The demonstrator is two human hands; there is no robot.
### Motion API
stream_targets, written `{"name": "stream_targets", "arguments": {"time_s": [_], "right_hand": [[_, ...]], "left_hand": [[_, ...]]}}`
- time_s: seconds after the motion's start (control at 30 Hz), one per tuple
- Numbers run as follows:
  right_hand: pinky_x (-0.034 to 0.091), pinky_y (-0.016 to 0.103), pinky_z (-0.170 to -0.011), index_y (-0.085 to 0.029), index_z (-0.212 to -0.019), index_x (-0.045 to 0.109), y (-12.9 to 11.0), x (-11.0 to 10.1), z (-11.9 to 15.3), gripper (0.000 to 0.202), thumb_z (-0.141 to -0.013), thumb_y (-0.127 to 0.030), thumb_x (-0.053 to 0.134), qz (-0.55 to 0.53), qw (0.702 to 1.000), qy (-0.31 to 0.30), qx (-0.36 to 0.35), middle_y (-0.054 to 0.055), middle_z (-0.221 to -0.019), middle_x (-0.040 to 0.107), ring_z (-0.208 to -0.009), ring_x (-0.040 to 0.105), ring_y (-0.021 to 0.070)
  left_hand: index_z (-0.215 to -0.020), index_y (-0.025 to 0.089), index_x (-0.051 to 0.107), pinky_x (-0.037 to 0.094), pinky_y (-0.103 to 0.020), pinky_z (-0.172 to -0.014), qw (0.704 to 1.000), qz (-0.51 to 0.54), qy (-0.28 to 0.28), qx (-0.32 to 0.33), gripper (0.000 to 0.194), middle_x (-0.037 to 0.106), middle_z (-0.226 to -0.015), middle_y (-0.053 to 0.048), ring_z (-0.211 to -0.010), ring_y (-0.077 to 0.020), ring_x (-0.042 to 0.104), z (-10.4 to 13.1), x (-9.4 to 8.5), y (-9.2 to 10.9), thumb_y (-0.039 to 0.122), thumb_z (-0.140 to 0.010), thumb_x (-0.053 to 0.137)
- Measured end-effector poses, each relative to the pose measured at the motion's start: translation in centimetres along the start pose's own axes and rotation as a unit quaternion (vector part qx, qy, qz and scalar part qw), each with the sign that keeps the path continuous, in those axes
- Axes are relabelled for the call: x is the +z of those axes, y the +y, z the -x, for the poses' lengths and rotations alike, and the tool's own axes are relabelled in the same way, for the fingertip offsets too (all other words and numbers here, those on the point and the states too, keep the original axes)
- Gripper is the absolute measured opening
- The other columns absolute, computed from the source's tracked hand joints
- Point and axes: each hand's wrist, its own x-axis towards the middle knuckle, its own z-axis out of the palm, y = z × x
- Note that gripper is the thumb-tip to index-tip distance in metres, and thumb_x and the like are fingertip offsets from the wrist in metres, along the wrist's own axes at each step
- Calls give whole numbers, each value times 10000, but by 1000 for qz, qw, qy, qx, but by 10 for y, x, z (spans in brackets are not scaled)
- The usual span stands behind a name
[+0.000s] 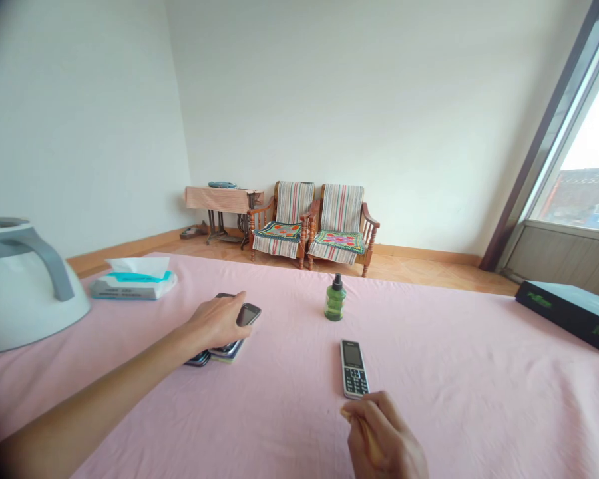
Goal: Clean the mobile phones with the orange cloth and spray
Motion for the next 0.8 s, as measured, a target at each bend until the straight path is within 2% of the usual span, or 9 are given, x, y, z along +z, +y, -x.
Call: {"name": "stream_targets", "arguments": {"time_s": [0.13, 0.27, 0.37, 0.47, 0.6, 0.7, 0.8], "right_hand": [[531, 175, -586, -229, -787, 669, -2, -1, -1, 176, -823, -229, 497, -11, 1000, -2, -7, 31, -770, 641, -654, 666, 130], [537, 185, -586, -221, -791, 673, -2, -1, -2, 179, -826, -231, 498, -16, 1000, -10, -5, 42, -774, 648, -660, 671, 141], [538, 198, -596, -215, -796, 668, -2, 0, -1, 197, -845, -232, 478, -21, 1000, -18, 2, 53, -777, 645, -666, 666, 147], [533, 200, -607, -215, -800, 663, -4, 0, 0, 194, -849, -222, 476, -20, 1000, -20, 11, 50, -788, 637, -670, 659, 142], [525, 193, -610, -218, -795, 661, -7, -1, 0, 189, -840, -195, 479, -28, 999, -21, 20, 37, -791, 630, -672, 652, 135], [520, 195, -612, -215, -792, 655, -10, -1, 0, 197, -843, -186, 468, -35, 999, -27, 26, 36, -789, 623, -680, 647, 136], [515, 204, -616, -212, -794, 648, -12, -1, 0, 202, -852, -188, 456, -41, 998, -34, 26, 39, -791, 618, -690, 642, 140]], "left_hand": [[-1164, 185, 477, 464, -371, -701, 998, 38, 13, 49, 479, 674, -995, -134, -918, -332, 641, 17, 2, 21, 424, -751, 510], [-1039, 239, 547, 459, -301, -642, 988, 87, -20, 126, 396, 696, -855, -53, -816, -277, 668, 38, 15, 51, 466, -715, 557], [-1007, 224, 563, 465, -322, -612, 982, 103, -40, 152, 415, 700, -825, -68, -772, -306, 670, 47, 31, 69, 442, -657, 610], [-1071, 187, 542, 477, -360, -622, 981, 113, -45, 153, 496, 692, -841, -109, -781, -338, 662, 50, 40, 78, 484, -678, 594], [-1236, 165, 467, 490, -370, -709, 968, 170, -48, 177, 780, 676, -945, -123, -886, -334, 640, 47, 38, 72, 686, -666, 575], [-1373, 150, 344, 477, -384, -827, 948, 245, -60, 193, 964, 630, -1093, -142, -1003, -320, 602, 42, 35, 56, 703, -634, 624], [-1423, 152, 279, 339, -443, -1039, 918, 257, -144, 265, 1108, 369, -1427, -179, -1297, -360, 355, 36, 38, 40, 675, -548, 712]]}}
